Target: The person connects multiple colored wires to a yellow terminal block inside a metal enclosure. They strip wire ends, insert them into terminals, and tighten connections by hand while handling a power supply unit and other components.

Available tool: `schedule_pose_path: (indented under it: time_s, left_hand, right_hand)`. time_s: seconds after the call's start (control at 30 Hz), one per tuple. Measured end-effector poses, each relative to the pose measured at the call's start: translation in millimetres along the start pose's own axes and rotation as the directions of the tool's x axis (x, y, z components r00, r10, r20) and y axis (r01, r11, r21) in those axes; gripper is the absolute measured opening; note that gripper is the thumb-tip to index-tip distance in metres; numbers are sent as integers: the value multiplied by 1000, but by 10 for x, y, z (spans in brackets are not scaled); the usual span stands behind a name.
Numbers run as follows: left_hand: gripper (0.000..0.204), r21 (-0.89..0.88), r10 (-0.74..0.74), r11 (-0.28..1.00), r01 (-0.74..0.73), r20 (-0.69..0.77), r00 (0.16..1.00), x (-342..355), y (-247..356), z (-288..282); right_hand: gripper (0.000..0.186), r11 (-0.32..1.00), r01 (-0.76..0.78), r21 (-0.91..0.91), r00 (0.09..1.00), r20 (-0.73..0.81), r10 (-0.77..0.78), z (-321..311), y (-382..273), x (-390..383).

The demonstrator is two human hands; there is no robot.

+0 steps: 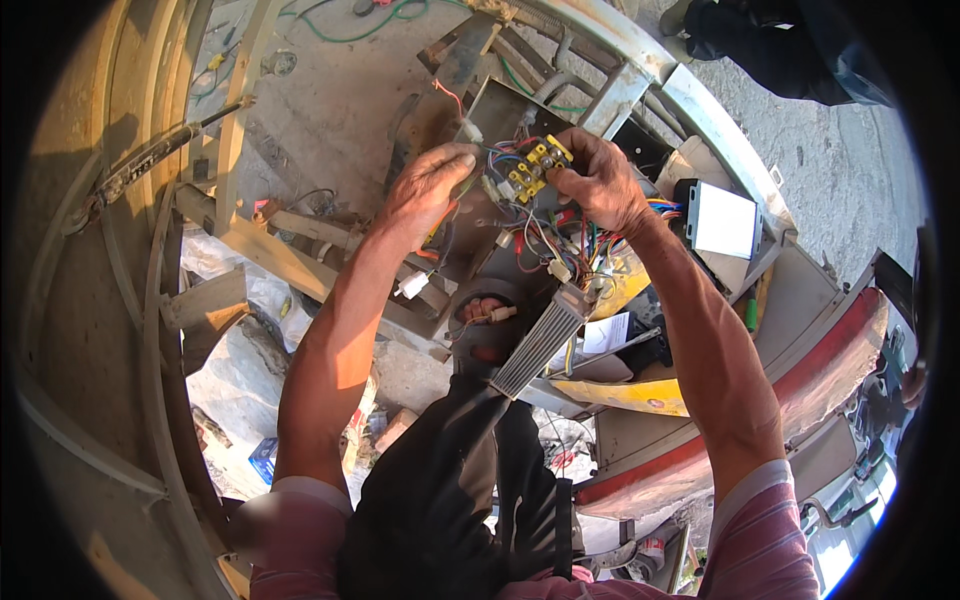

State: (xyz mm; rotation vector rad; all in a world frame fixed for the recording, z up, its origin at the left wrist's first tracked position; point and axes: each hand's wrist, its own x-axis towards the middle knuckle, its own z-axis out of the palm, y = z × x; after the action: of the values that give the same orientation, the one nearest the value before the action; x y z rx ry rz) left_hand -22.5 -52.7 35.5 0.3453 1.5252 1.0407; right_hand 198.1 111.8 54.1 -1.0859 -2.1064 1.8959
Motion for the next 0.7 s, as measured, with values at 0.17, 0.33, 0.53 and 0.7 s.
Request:
schedule_pose_path:
  time_s: [0.17, 0.33, 0.53, 0.7]
  left_hand:
    - [32, -67, -12, 997, 24, 169, 986, 128, 172, 98]
    - [26, -164, 23, 986, 11, 205, 978, 189, 217, 167]
    - [17, -125, 20, 992, 7, 214, 977, 314, 194, 86]
    - [18, -111, 39, 994, -12, 245, 969, 283, 153, -17]
  right_hand:
    - [35, 1000, 8, 1, 1000, -9, -8, 8, -5, -8]
    - [34, 998, 25, -53, 1000, -16, -26, 3, -6, -10]
    - [32, 998, 42, -55, 999, -27, -44, 9, 0, -8]
    - [32, 999, 32, -39, 999, -16, -33, 14, 21, -1]
